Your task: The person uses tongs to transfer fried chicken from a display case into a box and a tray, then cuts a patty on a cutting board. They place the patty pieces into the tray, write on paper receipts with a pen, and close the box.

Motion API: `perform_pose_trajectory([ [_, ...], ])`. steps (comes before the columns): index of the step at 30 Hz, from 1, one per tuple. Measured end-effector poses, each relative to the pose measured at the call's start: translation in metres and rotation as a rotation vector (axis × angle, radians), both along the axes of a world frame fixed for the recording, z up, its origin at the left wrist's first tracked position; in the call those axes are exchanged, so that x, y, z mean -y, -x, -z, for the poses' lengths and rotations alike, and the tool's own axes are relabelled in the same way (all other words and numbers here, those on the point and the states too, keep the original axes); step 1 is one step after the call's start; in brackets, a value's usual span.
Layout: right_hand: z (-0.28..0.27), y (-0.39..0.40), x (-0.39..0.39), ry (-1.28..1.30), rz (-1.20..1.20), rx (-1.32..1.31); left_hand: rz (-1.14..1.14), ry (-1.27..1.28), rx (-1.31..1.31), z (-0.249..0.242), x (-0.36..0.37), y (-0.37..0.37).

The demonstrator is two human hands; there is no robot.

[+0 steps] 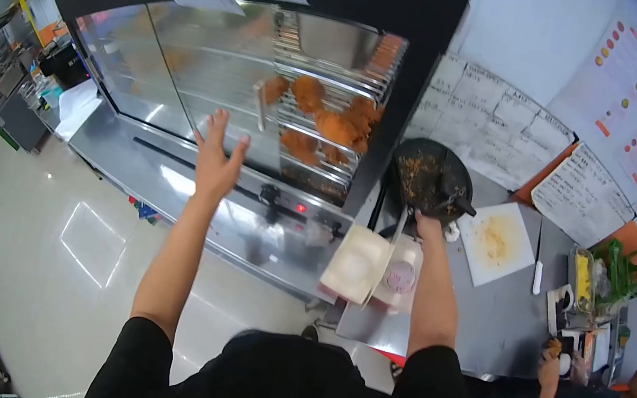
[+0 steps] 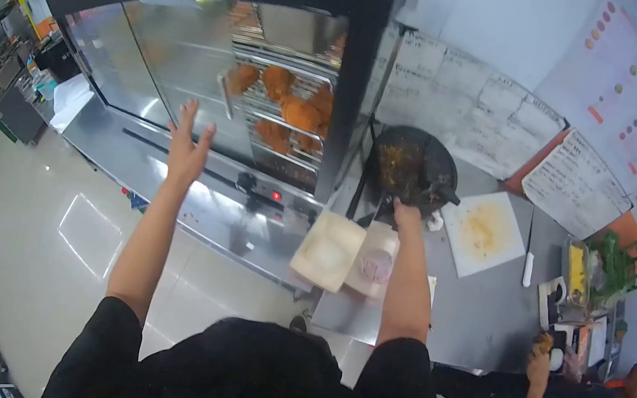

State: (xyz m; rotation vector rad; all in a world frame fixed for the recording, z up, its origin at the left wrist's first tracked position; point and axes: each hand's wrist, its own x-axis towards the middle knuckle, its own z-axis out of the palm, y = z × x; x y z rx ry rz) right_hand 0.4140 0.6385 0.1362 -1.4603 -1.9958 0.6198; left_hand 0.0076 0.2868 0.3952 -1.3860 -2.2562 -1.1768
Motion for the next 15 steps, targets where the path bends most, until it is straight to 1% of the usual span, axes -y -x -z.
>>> perform_pose_trajectory([
  [1,0.002,-0.004,0.002,0.149,0.031,-0.032,0.015,-0.037,0.061,0.001,0.0,-0.004],
  [3,-0.018,0.01,0.007,0.426,0.096,-0.11,0.006,-0.049,0.064,-0.011,0.003,-0.018],
  [6,-0.062,0.012,0.028,0.399,0.134,-0.209,0.042,-0.104,0.144,-0.01,0.01,-0.027],
  [9,-0.058,0.012,0.014,0.147,0.08,-0.366,0.037,-0.119,0.16,-0.01,0.01,-0.031],
  [10,-0.067,0.017,0.011,0.041,0.102,-0.277,0.057,-0.142,0.215,-0.01,0.007,-0.03],
  [12,-0.083,0.022,0.011,0.402,0.098,-0.576,0.093,-0.19,0.322,-0.01,0.002,-0.028],
  [13,-0.091,0.023,0.014,0.591,0.097,-0.718,0.087,-0.197,0.311,-0.012,-0.001,-0.028],
  [14,-0.094,0.025,0.014,0.683,0.065,-0.681,0.082,-0.202,0.302,-0.014,-0.004,-0.028],
  [15,-0.101,0.028,0.014,0.685,0.073,-0.692,0.077,-0.211,0.29,-0.016,-0.008,-0.028],
])
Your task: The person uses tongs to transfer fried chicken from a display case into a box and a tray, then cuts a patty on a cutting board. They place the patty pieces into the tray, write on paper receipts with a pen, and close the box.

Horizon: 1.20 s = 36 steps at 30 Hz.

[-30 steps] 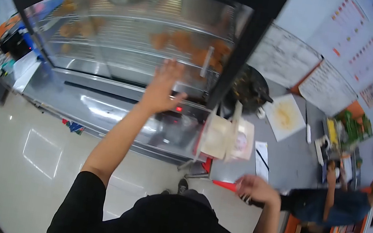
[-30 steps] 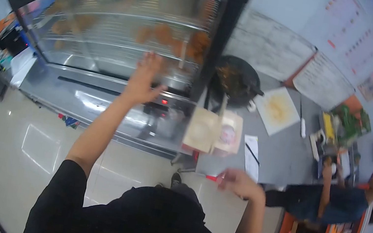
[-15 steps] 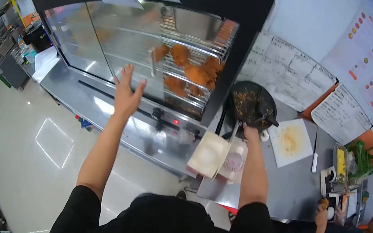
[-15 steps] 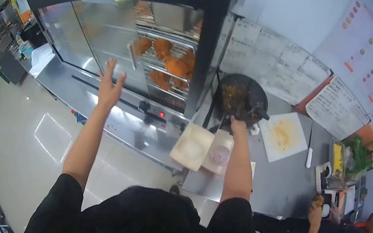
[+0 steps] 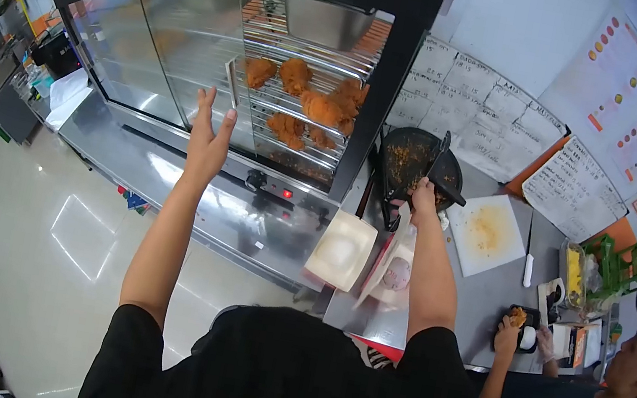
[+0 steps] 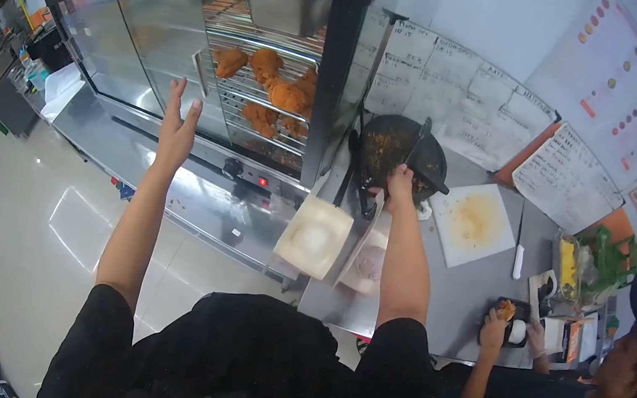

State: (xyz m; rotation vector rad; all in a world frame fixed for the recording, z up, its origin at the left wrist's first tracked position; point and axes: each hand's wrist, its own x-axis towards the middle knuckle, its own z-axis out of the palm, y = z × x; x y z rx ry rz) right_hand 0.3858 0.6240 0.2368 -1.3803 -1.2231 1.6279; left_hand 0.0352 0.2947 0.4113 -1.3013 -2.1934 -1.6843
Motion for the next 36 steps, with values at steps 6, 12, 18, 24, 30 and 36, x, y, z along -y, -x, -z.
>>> perform_pose_trajectory([
  [6,-0.03,0.012,0.004,-0.035,-0.032,0.134,0.028,-0.013,-0.013,-0.001,-0.005,0.006],
  [12,-0.071,0.036,0.009,-0.486,-0.152,0.379,0.069,-0.043,0.07,0.007,-0.005,0.008],
  [18,-0.155,0.029,0.015,-0.351,-0.29,0.538,0.087,-0.162,0.082,0.011,-0.009,-0.004],
  [24,-0.24,-0.085,0.084,-0.782,-0.11,0.692,0.24,-0.416,0.331,0.012,0.043,-0.076],
  [30,-0.237,-0.116,0.286,-0.738,0.319,-0.465,1.06,-0.025,0.654,0.032,0.063,-0.193],
  [36,-0.137,-0.065,0.393,-0.51,0.131,-0.331,1.422,-0.148,1.213,0.027,0.051,-0.229],
])
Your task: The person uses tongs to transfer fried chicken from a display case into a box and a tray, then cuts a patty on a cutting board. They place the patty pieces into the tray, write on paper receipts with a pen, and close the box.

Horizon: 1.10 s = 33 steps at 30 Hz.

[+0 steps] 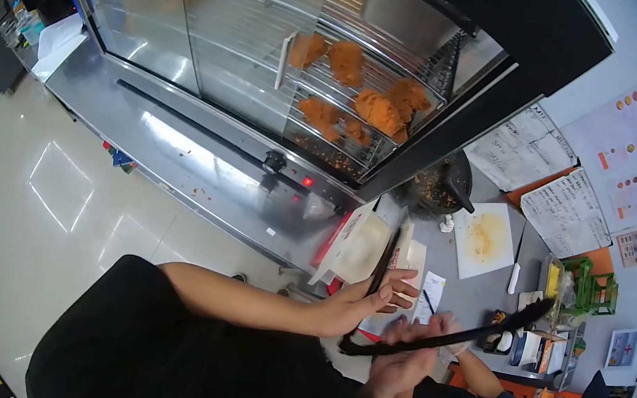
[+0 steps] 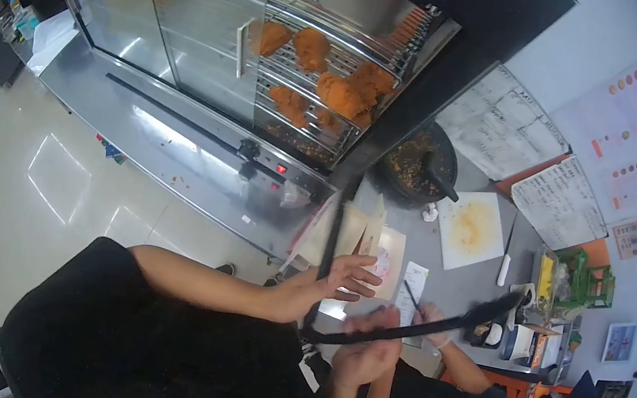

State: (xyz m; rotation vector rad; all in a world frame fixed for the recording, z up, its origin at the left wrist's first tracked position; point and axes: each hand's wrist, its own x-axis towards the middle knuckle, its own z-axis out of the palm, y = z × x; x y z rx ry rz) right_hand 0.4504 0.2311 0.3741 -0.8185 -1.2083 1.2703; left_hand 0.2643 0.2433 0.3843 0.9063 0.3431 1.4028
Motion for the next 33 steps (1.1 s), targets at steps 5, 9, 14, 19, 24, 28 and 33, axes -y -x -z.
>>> perform_pose_trajectory([
  [5,-0.007,0.066,0.046,0.119,-0.194,0.062,-0.319,-0.126,-0.422,0.012,0.02,0.011],
  [9,0.01,0.082,0.057,0.091,-0.116,0.182,-0.297,-0.227,-0.905,0.033,0.023,0.034],
  [14,-0.01,0.056,0.024,-0.1,0.017,0.527,-0.669,-0.331,-0.867,0.042,-0.004,0.146],
  [19,-0.11,0.089,-0.018,-0.429,0.203,1.33,-1.163,-0.374,-1.45,0.034,-0.067,0.24],
  [24,-0.148,0.101,-0.047,-0.747,0.414,1.64,-0.98,-0.345,-1.439,0.046,-0.067,0.276],
  [28,-0.168,0.121,-0.059,-0.873,0.448,1.707,-0.913,-0.367,-1.314,0.043,-0.06,0.286],
  [33,-0.173,0.135,-0.076,-0.815,0.443,1.732,-0.965,-0.407,-1.305,0.037,-0.052,0.29],
])
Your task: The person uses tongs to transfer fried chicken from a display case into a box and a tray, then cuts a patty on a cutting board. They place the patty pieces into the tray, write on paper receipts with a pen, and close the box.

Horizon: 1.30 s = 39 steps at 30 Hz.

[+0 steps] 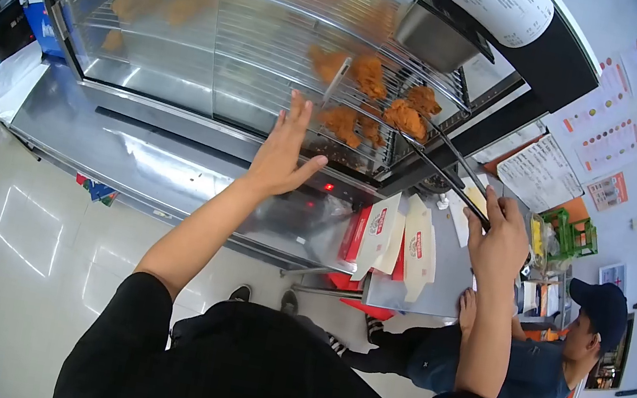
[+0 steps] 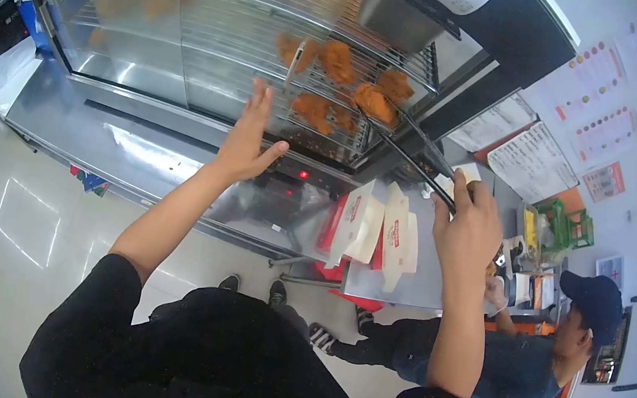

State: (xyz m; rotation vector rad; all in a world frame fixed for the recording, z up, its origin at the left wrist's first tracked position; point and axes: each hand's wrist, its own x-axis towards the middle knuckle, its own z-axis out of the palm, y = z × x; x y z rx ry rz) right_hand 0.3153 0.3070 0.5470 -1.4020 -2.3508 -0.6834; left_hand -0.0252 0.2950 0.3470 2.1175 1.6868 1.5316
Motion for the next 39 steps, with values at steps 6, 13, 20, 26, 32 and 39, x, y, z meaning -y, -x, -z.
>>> perform_pose_trajectory([
  [6,0.006,-0.018,-0.013,0.353,-0.009,-0.353,-0.118,-0.047,0.013,0.013,-0.013,0.003],
  [13,0.015,-0.003,-0.002,0.055,-0.038,-0.098,-0.218,-0.072,-0.031,0.02,-0.031,-0.015],
  [20,-0.016,0.004,0.017,0.067,0.053,0.073,-0.238,-0.052,-0.026,0.024,-0.034,-0.012],
  [26,-0.035,0.014,0.029,-0.062,0.1,0.164,-0.211,-0.039,-0.016,0.025,-0.03,-0.006],
  [32,-0.034,0.025,-0.008,0.027,0.046,0.239,-0.203,-0.026,-0.03,0.024,-0.029,-0.006],
  [39,-0.042,0.009,-0.013,0.069,-0.042,0.221,-0.169,-0.025,-0.013,0.03,-0.026,0.004],
])
